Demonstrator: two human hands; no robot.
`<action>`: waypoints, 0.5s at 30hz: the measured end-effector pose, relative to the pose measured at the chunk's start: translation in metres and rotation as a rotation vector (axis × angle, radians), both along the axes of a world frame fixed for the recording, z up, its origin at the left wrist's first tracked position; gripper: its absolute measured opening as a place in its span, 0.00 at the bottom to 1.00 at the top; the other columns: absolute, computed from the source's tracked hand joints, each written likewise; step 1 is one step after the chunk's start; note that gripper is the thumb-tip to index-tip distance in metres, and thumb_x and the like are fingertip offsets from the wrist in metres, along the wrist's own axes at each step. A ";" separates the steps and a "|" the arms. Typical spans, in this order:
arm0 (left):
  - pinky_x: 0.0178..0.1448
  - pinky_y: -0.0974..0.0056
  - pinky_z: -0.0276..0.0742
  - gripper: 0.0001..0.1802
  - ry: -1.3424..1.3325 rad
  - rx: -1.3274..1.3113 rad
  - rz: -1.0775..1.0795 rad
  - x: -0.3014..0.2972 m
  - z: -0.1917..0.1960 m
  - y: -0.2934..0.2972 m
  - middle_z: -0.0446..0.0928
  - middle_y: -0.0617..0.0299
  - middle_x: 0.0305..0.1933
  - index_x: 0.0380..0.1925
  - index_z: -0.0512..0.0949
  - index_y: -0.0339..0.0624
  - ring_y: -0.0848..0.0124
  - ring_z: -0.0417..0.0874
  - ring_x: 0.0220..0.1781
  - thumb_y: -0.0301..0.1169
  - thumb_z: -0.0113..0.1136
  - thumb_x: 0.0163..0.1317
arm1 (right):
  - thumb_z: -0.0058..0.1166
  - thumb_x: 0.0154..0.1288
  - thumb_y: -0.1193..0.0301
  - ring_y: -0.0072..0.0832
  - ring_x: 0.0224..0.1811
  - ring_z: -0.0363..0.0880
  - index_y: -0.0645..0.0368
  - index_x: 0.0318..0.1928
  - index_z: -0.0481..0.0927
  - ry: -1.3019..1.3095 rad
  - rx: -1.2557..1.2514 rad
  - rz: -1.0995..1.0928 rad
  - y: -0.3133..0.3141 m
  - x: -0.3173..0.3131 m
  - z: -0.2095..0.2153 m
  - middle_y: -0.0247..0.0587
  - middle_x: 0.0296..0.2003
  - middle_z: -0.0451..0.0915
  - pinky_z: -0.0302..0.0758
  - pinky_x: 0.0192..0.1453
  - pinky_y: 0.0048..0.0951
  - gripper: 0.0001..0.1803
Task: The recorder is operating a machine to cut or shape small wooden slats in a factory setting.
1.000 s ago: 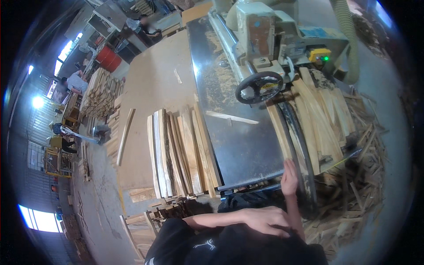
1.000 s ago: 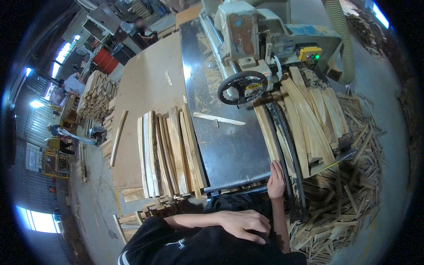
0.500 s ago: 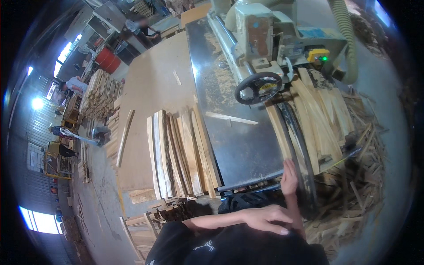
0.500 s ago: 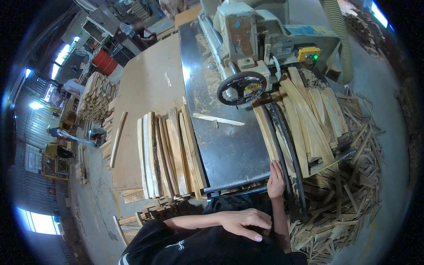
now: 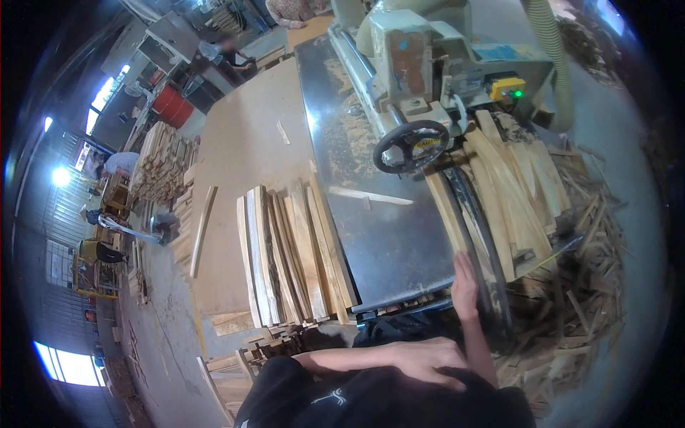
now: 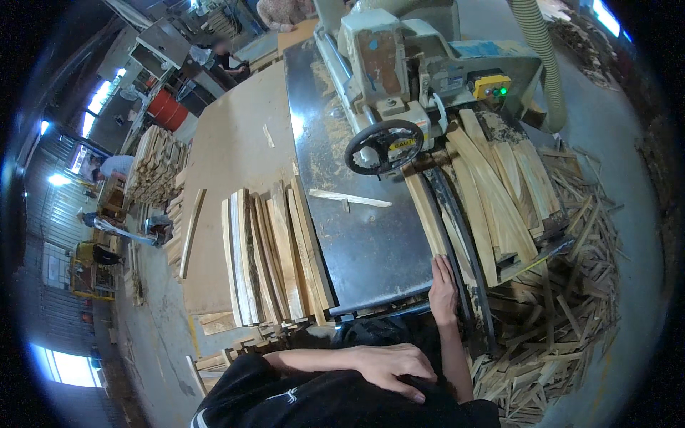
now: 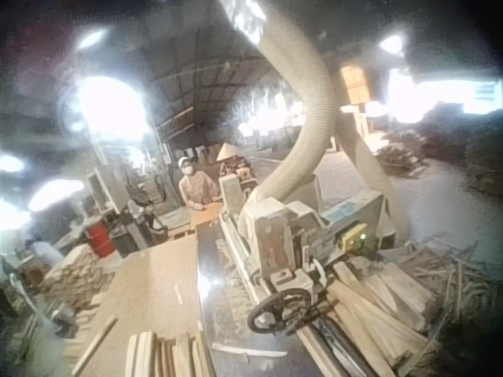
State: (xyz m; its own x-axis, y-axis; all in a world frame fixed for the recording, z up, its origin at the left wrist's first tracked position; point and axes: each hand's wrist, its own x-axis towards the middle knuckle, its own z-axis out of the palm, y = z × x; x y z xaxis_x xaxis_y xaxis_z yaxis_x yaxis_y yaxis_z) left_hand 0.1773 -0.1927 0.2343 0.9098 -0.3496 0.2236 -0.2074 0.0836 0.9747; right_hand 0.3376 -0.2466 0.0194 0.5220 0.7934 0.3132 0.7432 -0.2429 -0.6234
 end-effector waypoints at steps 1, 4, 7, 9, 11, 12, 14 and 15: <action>0.36 0.49 0.69 0.23 0.006 -0.040 0.017 -0.001 0.000 0.001 0.75 0.45 0.27 0.31 0.76 0.27 0.45 0.77 0.32 0.41 0.65 0.70 | 0.48 0.69 0.86 0.45 0.73 0.71 0.65 0.65 0.78 -0.024 -0.015 0.016 0.010 0.003 0.000 0.50 0.67 0.76 0.70 0.75 0.40 0.24; 0.36 0.50 0.69 0.20 -0.014 0.018 0.039 -0.001 -0.012 -0.002 0.75 0.47 0.26 0.31 0.76 0.28 0.47 0.77 0.32 0.38 0.67 0.68 | 0.48 0.67 0.87 0.43 0.74 0.69 0.66 0.65 0.77 -0.059 -0.011 0.007 0.037 0.018 -0.002 0.48 0.68 0.75 0.70 0.76 0.38 0.26; 0.36 0.51 0.70 0.19 -0.032 0.019 0.088 -0.005 -0.014 0.006 0.75 0.48 0.26 0.30 0.76 0.29 0.48 0.78 0.32 0.37 0.68 0.67 | 0.48 0.67 0.88 0.43 0.75 0.69 0.66 0.66 0.77 -0.087 0.019 0.037 0.069 0.027 -0.021 0.48 0.69 0.74 0.70 0.76 0.38 0.26; 0.35 0.51 0.70 0.19 -0.041 0.004 0.110 -0.005 -0.014 0.012 0.75 0.48 0.26 0.29 0.76 0.30 0.49 0.78 0.32 0.37 0.68 0.67 | 0.47 0.68 0.87 0.41 0.76 0.67 0.66 0.67 0.75 -0.122 0.035 0.076 0.091 0.037 -0.027 0.48 0.71 0.72 0.69 0.77 0.37 0.27; 0.35 0.51 0.70 0.18 -0.048 -0.018 0.130 -0.004 -0.013 0.012 0.75 0.49 0.26 0.29 0.76 0.31 0.49 0.78 0.31 0.36 0.68 0.67 | 0.46 0.69 0.86 0.41 0.76 0.66 0.67 0.67 0.75 -0.087 0.016 0.054 0.122 0.041 -0.024 0.48 0.71 0.71 0.68 0.77 0.37 0.26; 0.36 0.51 0.69 0.18 -0.053 -0.025 0.138 -0.003 -0.012 0.013 0.74 0.49 0.27 0.29 0.75 0.31 0.50 0.78 0.32 0.36 0.68 0.68 | 0.45 0.69 0.86 0.41 0.77 0.66 0.67 0.67 0.75 -0.054 -0.003 0.032 0.134 0.045 -0.021 0.48 0.71 0.71 0.68 0.77 0.37 0.26; 0.36 0.51 0.69 0.19 -0.059 -0.029 0.152 -0.002 -0.003 0.022 0.74 0.49 0.27 0.28 0.75 0.30 0.50 0.77 0.32 0.36 0.67 0.68 | 0.43 0.70 0.85 0.42 0.77 0.65 0.67 0.66 0.75 -0.062 0.003 0.042 0.150 0.051 -0.015 0.49 0.70 0.71 0.67 0.77 0.37 0.24; 0.38 0.50 0.69 0.19 -0.056 -0.016 0.152 -0.003 0.002 0.027 0.74 0.48 0.29 0.28 0.74 0.30 0.50 0.77 0.35 0.35 0.66 0.69 | 0.43 0.70 0.85 0.43 0.76 0.65 0.67 0.65 0.75 -0.062 0.028 0.063 0.160 0.050 -0.013 0.49 0.70 0.71 0.67 0.77 0.37 0.24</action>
